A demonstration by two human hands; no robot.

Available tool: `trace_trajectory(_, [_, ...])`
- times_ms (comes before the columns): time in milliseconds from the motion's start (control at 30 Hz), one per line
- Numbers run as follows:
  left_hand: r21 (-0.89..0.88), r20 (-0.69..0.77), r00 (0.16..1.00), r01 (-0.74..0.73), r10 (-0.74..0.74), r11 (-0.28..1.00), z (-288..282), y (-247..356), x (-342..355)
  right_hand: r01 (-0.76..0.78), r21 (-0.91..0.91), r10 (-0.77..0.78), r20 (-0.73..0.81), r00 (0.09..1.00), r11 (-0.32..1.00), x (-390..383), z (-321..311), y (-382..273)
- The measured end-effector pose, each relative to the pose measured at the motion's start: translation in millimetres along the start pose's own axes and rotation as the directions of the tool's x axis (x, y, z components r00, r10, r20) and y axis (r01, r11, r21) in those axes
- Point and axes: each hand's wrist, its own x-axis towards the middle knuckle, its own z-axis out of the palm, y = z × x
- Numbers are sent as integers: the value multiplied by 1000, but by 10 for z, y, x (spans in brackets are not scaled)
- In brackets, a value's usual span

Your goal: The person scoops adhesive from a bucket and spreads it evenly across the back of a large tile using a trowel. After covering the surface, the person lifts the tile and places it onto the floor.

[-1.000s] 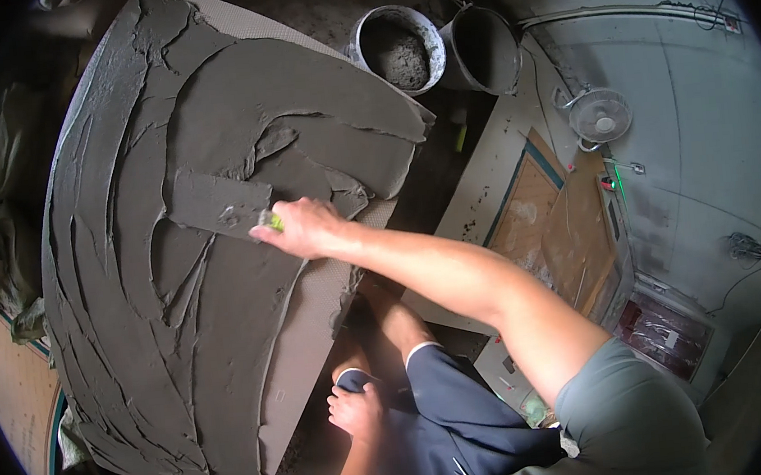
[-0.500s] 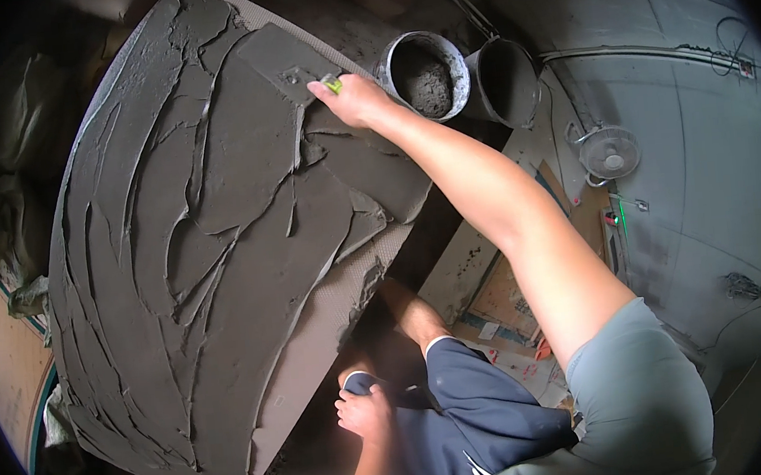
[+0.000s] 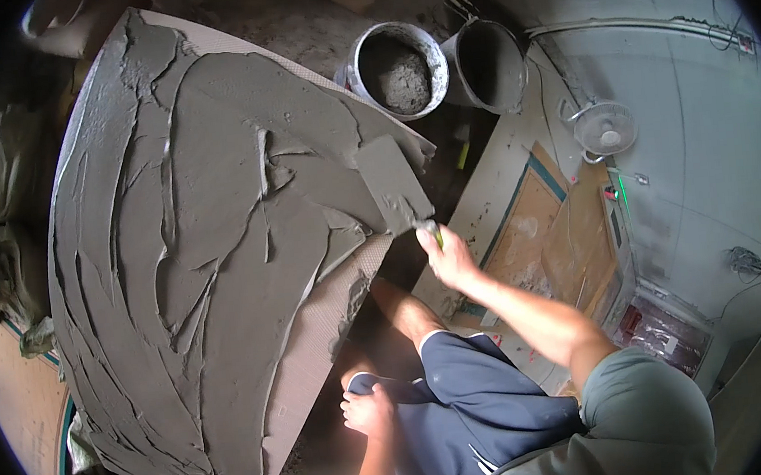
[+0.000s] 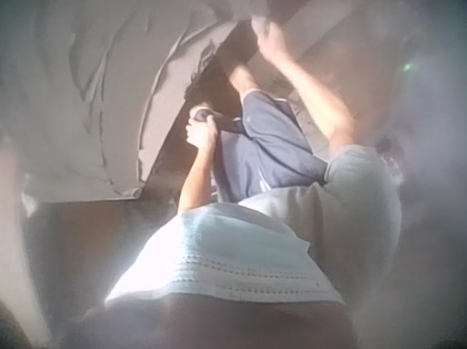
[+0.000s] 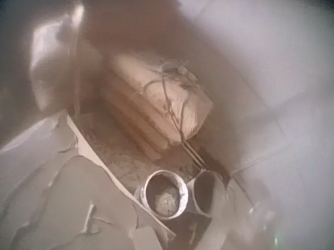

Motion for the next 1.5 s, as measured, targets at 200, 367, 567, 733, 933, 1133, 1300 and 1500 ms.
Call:
trace_trajectory(200, [48, 43, 999, 30, -32, 998, -64, -13, 28, -314, 839, 335, 169, 927, 444, -663, 851, -458])
trace_trajectory(367, [69, 39, 999, 35, -38, 997, 16, -11, 80, -320, 922, 339, 235, 911, 220, -391, 1458, -1101])
trace_trajectory(567, [5, 232, 966, 118, -116, 993, -109, 69, 78, -205, 953, 258, 144, 955, 224, 189, 1753, -2112])
trace_trajectory(733, [29, -11, 1000, -7, 7, 1000, 232, -75, 109, -220, 938, 204, 168, 964, 268, 445, 1909, -2614])
trace_trajectory(933, [-114, 205, 971, 146, -121, 983, -168, 123, 69, -264, 899, 135, 231, 964, 349, 630, 2069, -3115])
trace_trajectory(1133, [-191, 197, 977, 124, -85, 974, -111, 53, 12, -216, 893, 108, 188, 976, 396, 816, 2266, -3576])
trace_trajectory(1300, [-188, 242, 962, 174, -126, 967, -57, 61, 40, -235, 868, 98, 214, 972, 437, 922, 2423, -3974])
trace_trajectory(1500, [-197, 261, 947, 240, -186, 951, 16, 68, 51, -193, 789, 60, 195, 979, 583, 1168, 2747, -4495])
